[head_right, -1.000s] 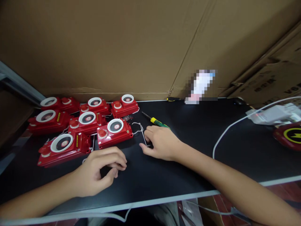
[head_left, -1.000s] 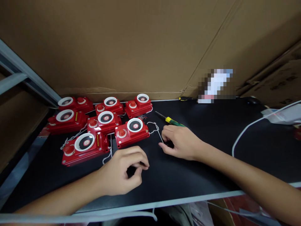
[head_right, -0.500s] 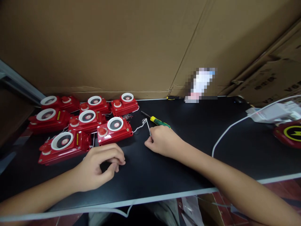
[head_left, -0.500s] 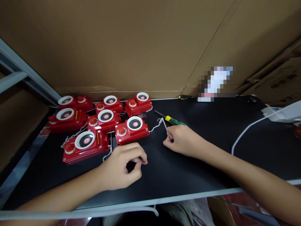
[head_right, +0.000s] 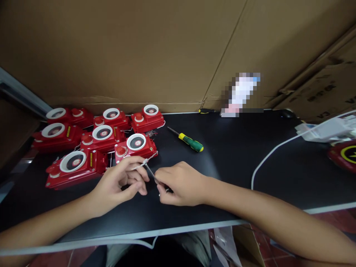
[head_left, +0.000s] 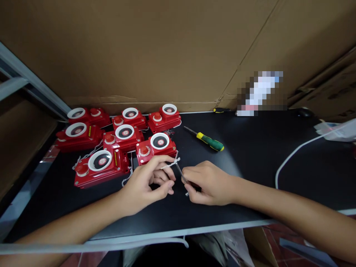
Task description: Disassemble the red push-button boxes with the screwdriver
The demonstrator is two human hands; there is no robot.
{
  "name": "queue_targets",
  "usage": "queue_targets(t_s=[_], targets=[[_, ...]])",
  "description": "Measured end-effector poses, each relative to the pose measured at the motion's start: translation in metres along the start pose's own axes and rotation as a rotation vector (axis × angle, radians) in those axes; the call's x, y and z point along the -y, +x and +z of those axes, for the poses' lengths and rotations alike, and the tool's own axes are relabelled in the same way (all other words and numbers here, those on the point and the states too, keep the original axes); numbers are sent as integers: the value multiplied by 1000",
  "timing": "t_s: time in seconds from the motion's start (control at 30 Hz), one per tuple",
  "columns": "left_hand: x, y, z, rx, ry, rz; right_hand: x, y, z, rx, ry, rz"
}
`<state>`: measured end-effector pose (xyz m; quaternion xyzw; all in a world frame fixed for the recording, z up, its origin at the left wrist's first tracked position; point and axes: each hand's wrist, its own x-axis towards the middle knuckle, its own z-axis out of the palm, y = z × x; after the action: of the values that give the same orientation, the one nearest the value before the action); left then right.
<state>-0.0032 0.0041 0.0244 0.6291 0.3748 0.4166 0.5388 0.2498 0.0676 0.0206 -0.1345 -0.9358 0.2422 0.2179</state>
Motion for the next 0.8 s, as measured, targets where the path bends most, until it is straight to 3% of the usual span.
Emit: queue_targets(t_s=[0.3, 0.8], targets=[[-4, 0, -3, -36, -2, -78, 1, 0, 7, 100, 70, -12], [-7, 0, -9, -27, 223, 157, 3, 1, 0, 95, 27, 66]])
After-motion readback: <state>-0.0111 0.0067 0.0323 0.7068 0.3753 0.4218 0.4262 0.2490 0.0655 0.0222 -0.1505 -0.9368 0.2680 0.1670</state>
